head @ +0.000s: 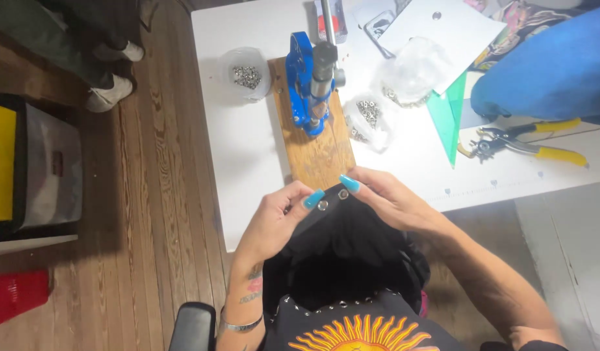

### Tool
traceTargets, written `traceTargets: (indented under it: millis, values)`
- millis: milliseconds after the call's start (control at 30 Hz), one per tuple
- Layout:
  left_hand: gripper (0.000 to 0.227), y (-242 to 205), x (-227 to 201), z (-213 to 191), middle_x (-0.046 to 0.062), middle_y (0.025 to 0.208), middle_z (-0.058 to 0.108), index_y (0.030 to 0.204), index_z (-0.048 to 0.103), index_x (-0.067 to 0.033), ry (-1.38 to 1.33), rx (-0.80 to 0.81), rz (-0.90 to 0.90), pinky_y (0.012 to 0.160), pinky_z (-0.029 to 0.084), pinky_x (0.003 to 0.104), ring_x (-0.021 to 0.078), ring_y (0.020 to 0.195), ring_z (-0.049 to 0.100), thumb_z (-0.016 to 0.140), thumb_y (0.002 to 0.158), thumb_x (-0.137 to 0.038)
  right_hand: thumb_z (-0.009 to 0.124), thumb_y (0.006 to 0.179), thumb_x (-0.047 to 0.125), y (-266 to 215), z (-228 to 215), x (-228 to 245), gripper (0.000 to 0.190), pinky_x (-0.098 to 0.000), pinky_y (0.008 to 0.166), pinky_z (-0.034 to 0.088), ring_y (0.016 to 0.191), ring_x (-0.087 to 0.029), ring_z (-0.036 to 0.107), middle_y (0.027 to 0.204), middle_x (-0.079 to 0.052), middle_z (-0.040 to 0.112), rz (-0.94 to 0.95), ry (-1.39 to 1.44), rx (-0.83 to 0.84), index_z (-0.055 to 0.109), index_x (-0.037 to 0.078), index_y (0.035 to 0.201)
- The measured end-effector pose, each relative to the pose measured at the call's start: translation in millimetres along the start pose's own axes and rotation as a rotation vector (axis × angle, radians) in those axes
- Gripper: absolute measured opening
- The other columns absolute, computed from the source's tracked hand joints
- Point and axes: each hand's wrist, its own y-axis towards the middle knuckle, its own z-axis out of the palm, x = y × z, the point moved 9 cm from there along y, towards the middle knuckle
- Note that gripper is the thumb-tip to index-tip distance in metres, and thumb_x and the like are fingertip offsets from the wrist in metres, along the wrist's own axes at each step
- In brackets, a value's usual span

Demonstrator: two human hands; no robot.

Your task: Attaching metal grommets to a black garment using a rotary hole punch and a manual press

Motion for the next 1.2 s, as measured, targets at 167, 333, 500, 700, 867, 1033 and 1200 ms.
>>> traceTargets:
  millis: [167, 333, 500, 700, 867, 1033, 1200]
  values:
    - [0.018, 19.6, 1.9, 4.2, 0.006, 0.056, 0.057, 0.08, 0.063, -0.0091, 0.08, 0.117, -0.093, 0.054, 0.043, 0.028, 0.0131, 0.056, 0.048, 0.063, 0.077, -0.026, 0.038, 0.09, 0.026, 16.4, 14.1, -18.3, 0.027, -0.0404, 0.064, 0.047, 0.065, -0.022, 0.052, 0.069, -0.013, 0.054, -0.027, -0.006, 0.138, 0.053, 0.005, 0.085]
    - [0.02, 22.5, 10.7, 2.8, -0.007, 0.07, 0.058, 0.079, 0.07, -0.0047, -0.041, 0.143, -0.245, 0.063, 0.039, 0.017, 0.003, 0.067, 0.048, 0.062, 0.077, -0.023, 0.031, 0.091, 0.034, 29.7, 17.6, -0.7, 0.033, -0.0262, 0.053, 0.033, 0.056, -0.012, 0.034, 0.062, 0.001, 0.038, 0.065, -0.092, 0.233, 0.04, 0.009, 0.07]
    - [0.025, 25.4, 30.8, 8.6, -0.003, 0.06, 0.045, 0.064, 0.056, -0.0033, -0.198, 0.023, -0.305, 0.052, 0.033, 0.02, 0.0065, 0.059, 0.04, 0.058, 0.083, -0.02, 0.047, 0.086, 0.026, 7.9, -32.4, 9.1, 0.026, -0.0315, 0.08, 0.044, 0.089, -0.024, 0.058, 0.099, -0.01, 0.057, -0.151, -0.31, 0.063, 0.052, 0.007, 0.103]
    - [0.021, 24.8, 50.0, 0.9, 0.001, 0.073, 0.061, 0.079, 0.067, -0.0022, -0.043, -0.004, -0.382, 0.071, 0.042, 0.021, 0.0088, 0.073, 0.052, 0.057, 0.08, -0.021, 0.047, 0.08, 0.019, -83.6, -188.1, -38.2, 0.034, -0.0339, 0.085, 0.045, 0.099, -0.022, 0.054, 0.11, -0.011, 0.055, 0.33, -1.205, -0.068, 0.052, 0.006, 0.112]
    - [0.02, 22.7, 47.3, -17.6, -0.002, 0.063, 0.054, 0.077, 0.065, -0.0081, 0.216, -0.004, -0.355, 0.059, 0.034, 0.021, 0.0088, 0.062, 0.044, 0.056, 0.082, -0.025, 0.056, 0.067, 0.029, -102.0, -241.7, -91.2, 0.066, -0.0389, 0.077, 0.053, 0.09, -0.027, 0.058, 0.109, -0.011, 0.054, 0.452, -1.71, 0.063, 0.034, 0.009, 0.127]
    - [0.022, 11.9, 40.0, -19.0, -0.003, 0.063, 0.055, 0.078, 0.065, -0.0091, 0.235, -0.057, -0.407, 0.061, 0.037, 0.021, 0.0086, 0.062, 0.047, 0.056, 0.081, -0.028, 0.049, 0.049, 0.024, -99.3, -228.8, -93.4, 0.08, -0.0272, 0.064, 0.048, 0.073, -0.022, 0.053, 0.089, -0.011, 0.056, -0.087, -1.984, 0.012, 0.04, 0.001, 0.125]
    - [0.021, 8.2, 29.3, -16.3, -0.003, 0.077, 0.064, 0.084, 0.062, -0.0086, 0.195, -0.031, -0.349, 0.073, 0.041, 0.019, 0.0065, 0.076, 0.056, 0.048, 0.084, -0.024, 0.041, 0.056, 0.015, -106.7, -227.4, -102.3, 0.011, -0.0314, 0.056, 0.035, 0.049, -0.017, 0.032, 0.054, -0.002, 0.029, 0.005, -1.79, 0.019, 0.037, 0.011, 0.066]
